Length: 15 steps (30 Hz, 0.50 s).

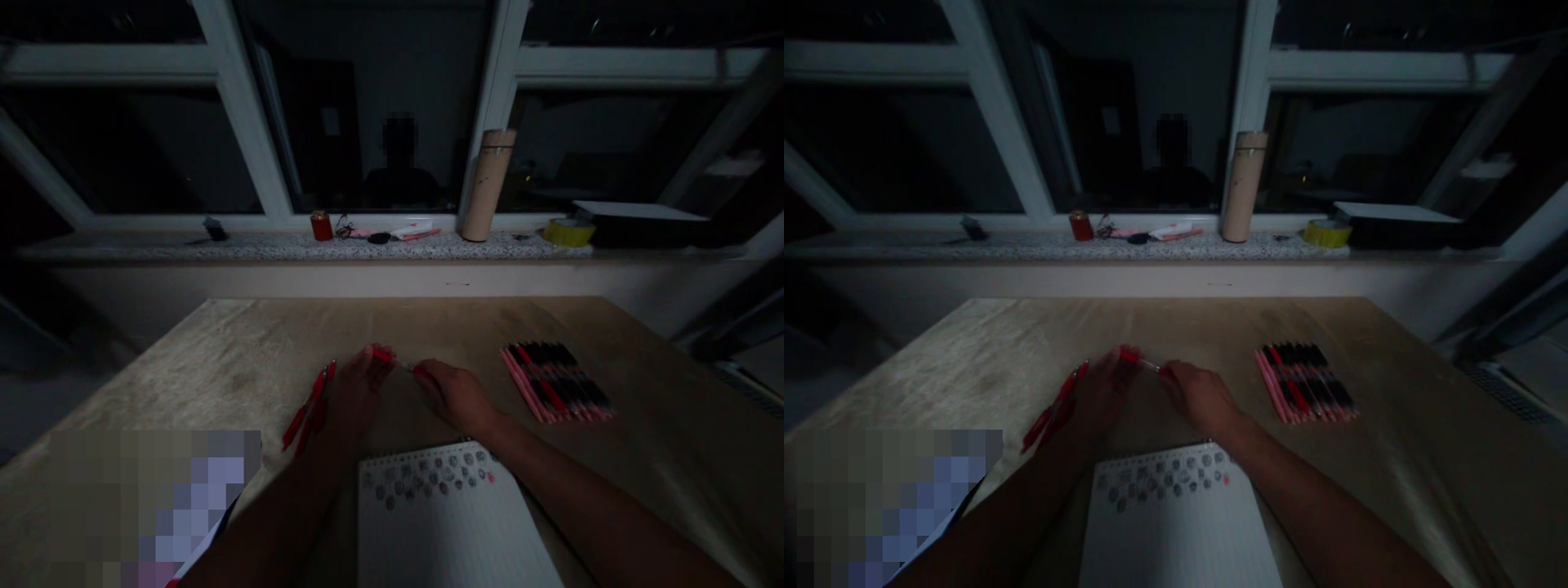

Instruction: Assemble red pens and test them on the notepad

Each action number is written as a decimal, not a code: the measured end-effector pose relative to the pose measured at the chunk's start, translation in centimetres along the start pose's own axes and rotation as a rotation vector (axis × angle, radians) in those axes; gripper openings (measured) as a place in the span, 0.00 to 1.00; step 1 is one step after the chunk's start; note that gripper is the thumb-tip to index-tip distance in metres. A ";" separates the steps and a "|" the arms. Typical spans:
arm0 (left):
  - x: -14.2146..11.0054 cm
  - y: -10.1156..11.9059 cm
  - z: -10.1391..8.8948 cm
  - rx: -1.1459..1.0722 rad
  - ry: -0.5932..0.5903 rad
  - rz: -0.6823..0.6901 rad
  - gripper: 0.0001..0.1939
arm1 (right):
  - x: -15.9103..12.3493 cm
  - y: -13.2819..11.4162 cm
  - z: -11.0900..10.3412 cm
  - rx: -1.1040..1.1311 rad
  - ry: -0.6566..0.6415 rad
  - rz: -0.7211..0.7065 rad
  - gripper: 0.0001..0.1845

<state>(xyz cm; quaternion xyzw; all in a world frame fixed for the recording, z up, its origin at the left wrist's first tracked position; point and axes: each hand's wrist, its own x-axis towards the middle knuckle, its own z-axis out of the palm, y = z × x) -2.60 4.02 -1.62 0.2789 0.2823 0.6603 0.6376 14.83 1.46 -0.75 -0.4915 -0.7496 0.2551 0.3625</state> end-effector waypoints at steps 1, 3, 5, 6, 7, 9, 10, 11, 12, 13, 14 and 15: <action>0.0 0.0 0.1 -0.008 -0.011 -0.003 0.08 | 0.0 -0.1 -0.1 -0.050 -0.003 -0.024 0.13; -0.2 0.2 0.4 -0.018 -0.034 -0.026 0.08 | 0.1 -0.3 -0.4 0.058 -0.046 0.048 0.14; -0.3 0.3 0.6 -0.020 -0.054 -0.052 0.08 | 0.4 -0.4 -0.5 0.264 -0.135 0.173 0.19; -0.3 0.3 0.6 -0.018 -0.065 -0.058 0.08 | 0.5 -0.4 -0.5 0.374 -0.208 0.238 0.21; -0.3 0.3 0.6 -0.017 -0.077 -0.058 0.08 | 0.6 -0.3 -0.5 0.468 -0.286 0.291 0.23; -0.3 0.2 0.5 -0.014 -0.081 -0.038 0.08 | 0.7 0.0 -0.4 0.618 -0.385 0.361 0.24; -0.3 0.1 0.5 -0.015 -0.067 -0.022 0.08 | 0.7 0.1 -0.3 0.652 -0.365 0.370 0.25; -0.2 0.1 0.5 -0.014 -0.046 -0.010 0.07 | 0.5 0.2 -0.2 0.613 -0.282 0.334 0.23; -0.3 0.1 0.4 -0.013 -0.022 -0.004 0.07 | 0.4 0.3 -0.2 0.522 -0.177 0.270 0.22; -0.3 0.1 0.5 -0.011 0.001 -0.002 0.07 | 0.2 0.3 -0.2 0.382 -0.079 0.181 0.19; -0.4 0.1 0.5 -0.010 0.016 -0.003 0.07 | -0.1 0.2 -0.2 0.227 -0.052 0.088 0.16; -0.4 0.1 0.6 -0.011 0.021 -0.005 0.07 | -0.2 0.1 -0.3 0.106 -0.032 0.025 0.14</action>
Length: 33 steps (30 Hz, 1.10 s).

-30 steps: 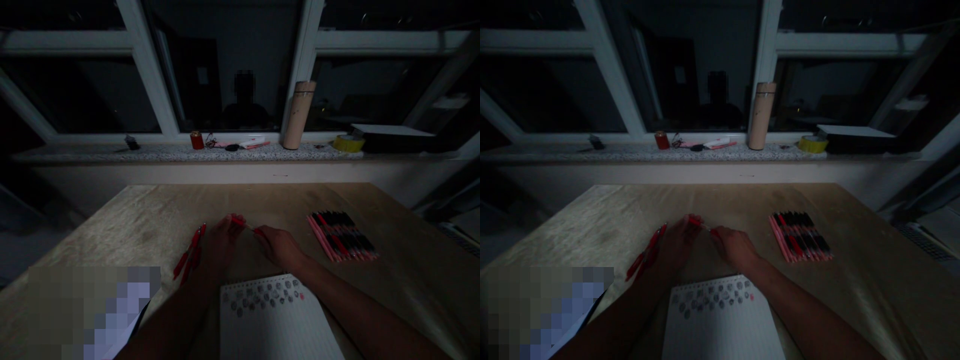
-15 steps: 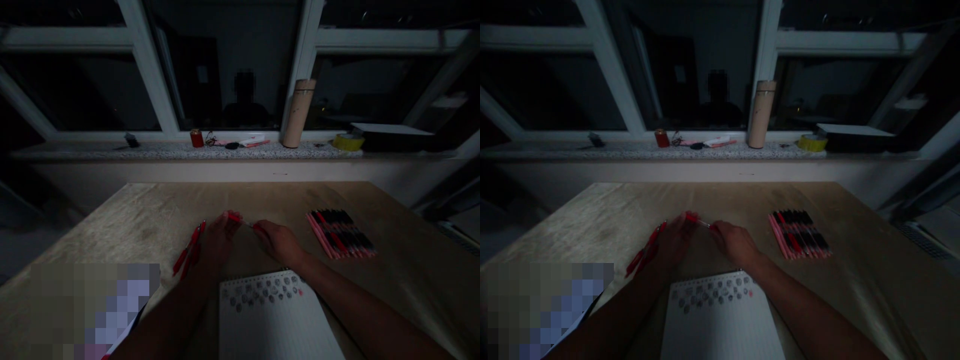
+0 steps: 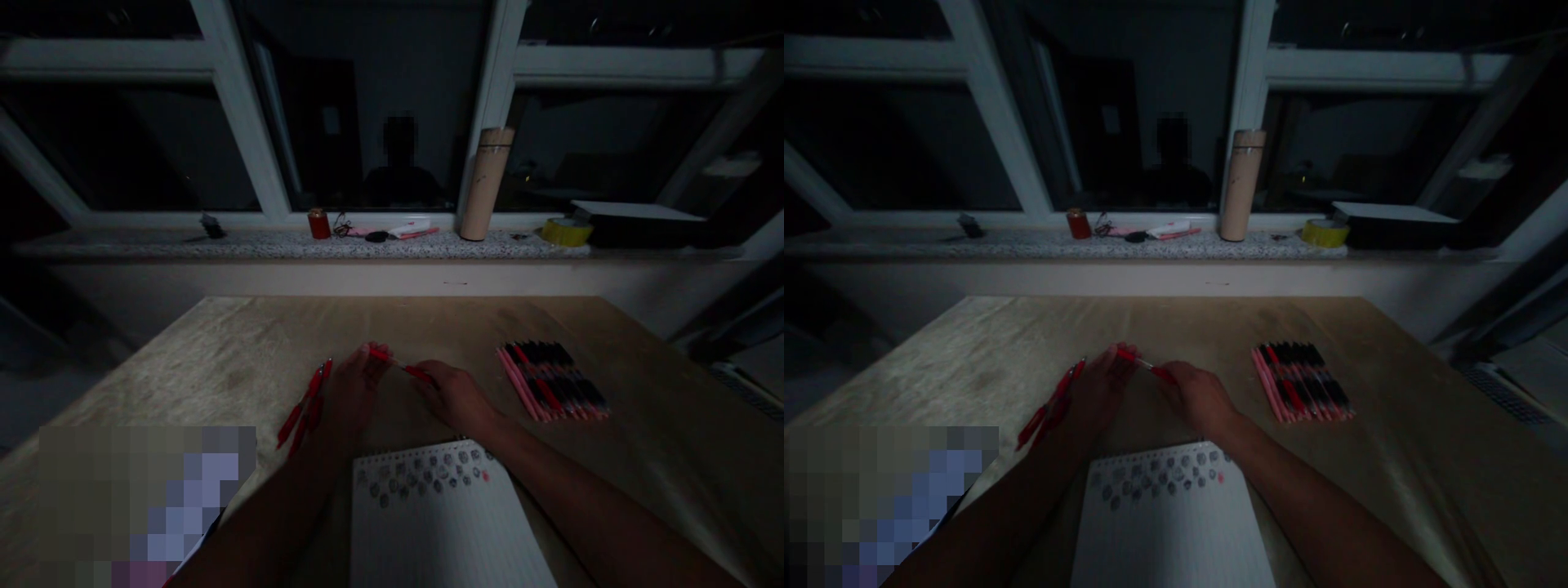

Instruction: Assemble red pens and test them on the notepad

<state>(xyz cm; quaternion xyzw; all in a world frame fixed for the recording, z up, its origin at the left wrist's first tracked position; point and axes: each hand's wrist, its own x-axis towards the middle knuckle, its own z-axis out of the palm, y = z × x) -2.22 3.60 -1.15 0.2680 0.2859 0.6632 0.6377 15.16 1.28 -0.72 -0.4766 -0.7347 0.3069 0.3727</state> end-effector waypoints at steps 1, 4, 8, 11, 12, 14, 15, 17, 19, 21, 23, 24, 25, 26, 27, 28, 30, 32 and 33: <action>-0.1 0.0 0.1 -0.002 -0.003 -0.001 0.07 | -0.1 -0.2 -0.1 -0.072 -0.009 -0.031 0.12; -0.1 0.1 0.1 -0.005 -0.045 -0.012 0.08 | 0.0 -0.6 -0.3 0.102 -0.087 0.090 0.15; 0.3 -0.1 -0.2 -0.015 -0.084 -0.031 0.07 | 0.6 -0.7 -0.2 0.502 -0.310 0.328 0.22; 0.5 -0.2 -0.6 -0.029 -0.043 -0.009 0.07 | 0.6 -0.4 0.2 0.530 -0.233 0.337 0.19; 0.6 -0.2 -0.7 -0.037 -0.021 -0.003 0.07 | 0.4 -0.3 0.3 0.416 -0.126 0.267 0.17; 0.7 -0.2 -0.9 -0.058 0.020 -0.001 0.08 | 0.1 -0.3 0.5 0.117 -0.021 0.077 0.13; 0.7 -0.2 -0.9 -0.065 0.028 -0.006 0.07 | 0.0 -0.4 0.5 -0.002 0.004 0.018 0.12; 0.6 0.0 -0.9 -0.078 0.017 -0.014 0.07 | -0.1 -0.5 0.6 -0.096 0.018 -0.018 0.11; 0.5 0.0 -0.8 -0.082 -0.015 -0.020 0.07 | 0.1 -0.5 0.5 0.046 0.004 0.065 0.12; 0.4 0.1 -0.7 -0.079 -0.046 -0.010 0.07 | 0.4 -0.4 0.5 0.364 -0.097 0.237 0.16; 0.4 0.1 -0.7 -0.066 -0.069 0.003 0.07 | 0.6 -0.1 0.5 0.670 -0.246 0.408 0.18; 0.5 0.0 -0.7 -0.059 -0.073 0.008 0.07 | 0.6 0.1 0.4 0.744 -0.284 0.447 0.18; 0.5 0.0 -0.7 -0.055 -0.070 0.011 0.07 | 0.6 0.3 0.4 0.744 -0.271 0.439 0.18; 0.6 0.0 -0.8 -0.053 -0.058 0.013 0.07 | 0.6 0.5 0.4 0.665 -0.211 0.387 0.18; 0.7 0.0 -0.9 -0.057 -0.039 0.016 0.07 | 0.6 0.7 0.3 0.533 -0.131 0.302 0.17; 0.8 0.0 -1.0 -0.063 -0.014 0.016 0.06 | 0.5 0.8 0.3 0.363 -0.057 0.196 0.15; 1.0 0.1 -1.2 -0.080 0.040 0.013 0.05 | 0.4 1.1 0.0 0.035 0.005 -0.014 0.11; 1.1 0.2 -1.4 -0.086 0.073 0.010 0.04 | 0.3 1.2 -0.3 -0.176 0.000 -0.132 0.09; 1.1 0.2 -1.4 -0.084 0.074 0.009 0.04 | 0.2 1.2 -0.4 -0.236 -0.010 -0.151 0.09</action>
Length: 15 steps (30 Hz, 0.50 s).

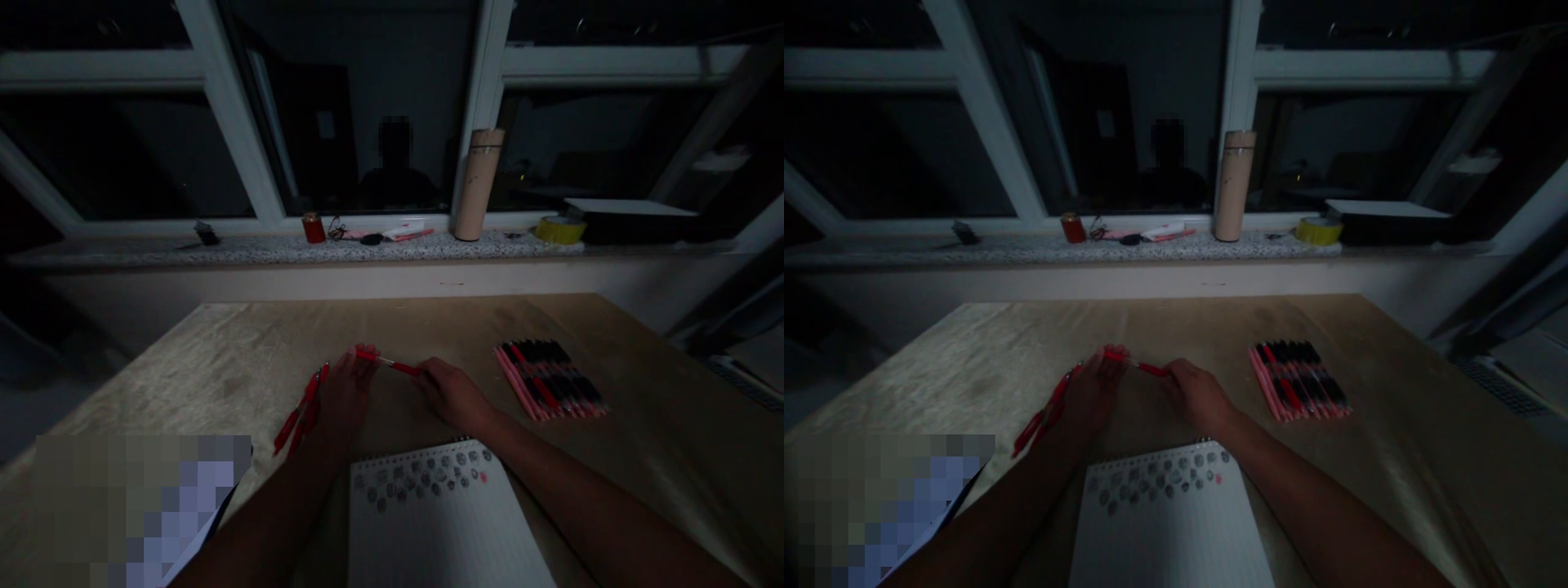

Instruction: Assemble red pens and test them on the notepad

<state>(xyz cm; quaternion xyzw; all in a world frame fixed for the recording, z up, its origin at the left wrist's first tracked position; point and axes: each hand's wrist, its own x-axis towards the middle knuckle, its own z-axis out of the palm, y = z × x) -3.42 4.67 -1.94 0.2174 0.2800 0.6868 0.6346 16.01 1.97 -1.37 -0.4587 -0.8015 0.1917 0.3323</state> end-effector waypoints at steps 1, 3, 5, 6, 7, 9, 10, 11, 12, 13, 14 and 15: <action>0.0 0.0 0.0 0.002 -0.004 -0.004 0.04 | 0.0 0.0 -0.1 -0.041 -0.012 -0.005 0.09; 0.0 0.1 0.1 0.004 -0.023 -0.020 0.05 | -0.1 0.0 -0.2 -0.076 -0.026 0.002 0.10; -0.1 0.2 0.2 0.002 -0.047 -0.035 0.05 | -0.2 -0.1 -0.1 -0.014 -0.005 0.025 0.11; -0.1 0.2 0.2 0.006 -0.060 -0.036 0.05 | -0.1 -0.2 0.0 0.078 0.005 0.055 0.12; -0.2 0.2 0.3 0.014 -0.078 -0.032 0.05 | -0.1 -0.3 0.1 0.221 0.014 0.111 0.14; -0.3 0.2 0.3 0.034 -0.112 -0.018 0.06 | 0.0 -0.5 0.4 0.612 -0.019 0.296 0.19; -0.3 0.1 0.4 0.045 -0.125 -0.012 0.06 | 0.1 -0.5 0.5 0.823 -0.049 0.410 0.20; -0.3 0.1 0.4 0.056 -0.137 -0.008 0.06 | 0.2 -0.6 0.6 1.006 -0.090 0.511 0.21; -0.3 0.0 0.4 0.068 -0.146 -0.006 0.06 | 0.3 -0.6 0.6 1.147 -0.111 0.586 0.21; -0.4 0.0 0.4 0.083 -0.150 -0.004 0.07 | 0.4 -0.6 0.6 1.238 -0.112 0.627 0.21; -0.4 -0.1 0.5 0.103 -0.153 0.001 0.07 | 0.6 -0.5 0.5 1.285 -0.082 0.632 0.21; -0.4 -0.1 0.5 0.130 -0.160 0.003 0.08 | 0.7 -0.4 0.5 1.300 -0.017 0.611 0.20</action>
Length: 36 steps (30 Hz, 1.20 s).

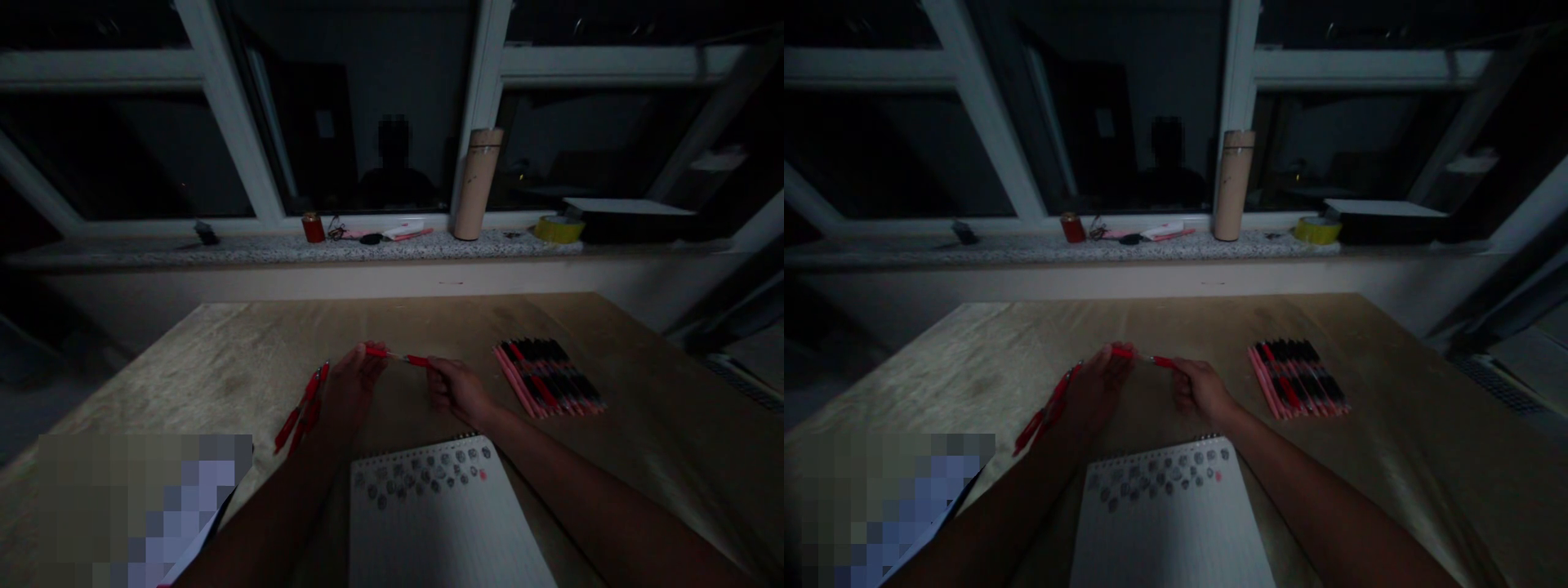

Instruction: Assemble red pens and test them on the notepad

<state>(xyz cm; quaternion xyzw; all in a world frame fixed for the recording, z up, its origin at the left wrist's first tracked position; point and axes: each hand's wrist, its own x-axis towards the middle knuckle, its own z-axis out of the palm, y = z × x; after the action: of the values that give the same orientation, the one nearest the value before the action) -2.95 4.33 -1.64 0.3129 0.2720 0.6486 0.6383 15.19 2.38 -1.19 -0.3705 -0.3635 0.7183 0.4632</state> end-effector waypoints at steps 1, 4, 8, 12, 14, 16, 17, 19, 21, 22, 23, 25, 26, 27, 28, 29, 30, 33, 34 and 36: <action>0.0 0.0 0.1 0.036 -0.007 0.004 0.09 | 0.2 -0.1 -0.1 0.014 0.038 -0.071 0.19; -0.3 0.3 0.3 0.268 -0.037 0.033 0.12 | 0.6 -0.7 -0.5 0.079 0.160 -0.275 0.14; -1.1 0.7 1.3 0.830 -0.140 0.058 0.11 | 0.5 -1.5 -0.5 0.383 0.191 -0.273 0.11; -2.2 0.3 2.5 1.024 -0.375 0.026 0.10 | -0.1 -2.0 -0.2 0.488 0.159 -0.266 0.21; -2.5 -0.1 2.6 1.051 -0.505 0.064 0.10 | -0.5 -2.3 -0.3 0.509 0.138 -0.282 0.25; -2.7 -0.4 2.4 1.060 -0.559 0.099 0.11 | -0.8 -2.7 -0.7 0.550 0.120 -0.284 0.25; -2.7 -0.5 2.2 1.056 -0.551 0.105 0.11 | -0.9 -2.9 -1.0 0.570 0.116 -0.281 0.25; -2.5 -0.5 1.8 1.035 -0.490 0.095 0.11 | -1.0 -3.3 -1.5 0.588 0.121 -0.281 0.24; -2.2 -0.4 1.4 1.023 -0.440 0.071 0.11 | -0.9 -3.5 -2.0 0.570 0.118 -0.295 0.24; -2.0 -0.4 1.3 1.027 -0.422 0.064 0.11 | -0.9 -3.5 -2.2 0.557 0.108 -0.306 0.25; -1.9 -0.4 1.2 1.040 -0.416 0.058 0.10 | -0.8 -3.5 -2.4 0.548 0.095 -0.313 0.25; -1.8 -0.4 1.1 1.081 -0.430 0.056 0.11 | -0.5 -3.3 -2.7 0.558 0.073 -0.315 0.25; -1.8 -0.5 1.1 1.103 -0.446 0.060 0.11 | -0.4 -3.2 -2.8 0.574 0.066 -0.311 0.25; -1.8 -0.5 1.1 1.123 -0.464 0.069 0.11 | -0.4 -3.2 -2.8 0.588 0.062 -0.308 0.25; -1.8 -0.5 1.0 1.136 -0.484 0.080 0.11 | -0.3 -3.1 -2.8 0.594 0.059 -0.309 0.25; -1.8 -0.6 1.0 1.144 -0.502 0.090 0.11 | -0.4 -3.1 -2.8 0.589 0.057 -0.316 0.25; -1.8 -0.6 1.0 1.144 -0.512 0.100 0.11 | -0.4 -3.1 -2.8 0.575 0.056 -0.324 0.26; -1.9 -0.6 0.9 1.121 -0.543 0.114 0.11 | -0.7 -3.2 -2.6 0.516 0.067 -0.336 0.29; -1.9 -0.7 0.9 1.115 -0.549 0.113 0.11 | -0.8 -3.2 -2.6 0.509 0.072 -0.330 0.29; -1.9 -0.7 0.8 1.110 -0.550 0.104 0.10 | -0.9 -3.1 -2.5 0.513 0.078 -0.317 0.30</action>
<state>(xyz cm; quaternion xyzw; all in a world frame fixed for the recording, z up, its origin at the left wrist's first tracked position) -1.86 2.43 -1.74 0.7665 0.3789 0.3363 0.3947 18.86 2.99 0.52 -0.2073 -0.2057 0.6907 0.6616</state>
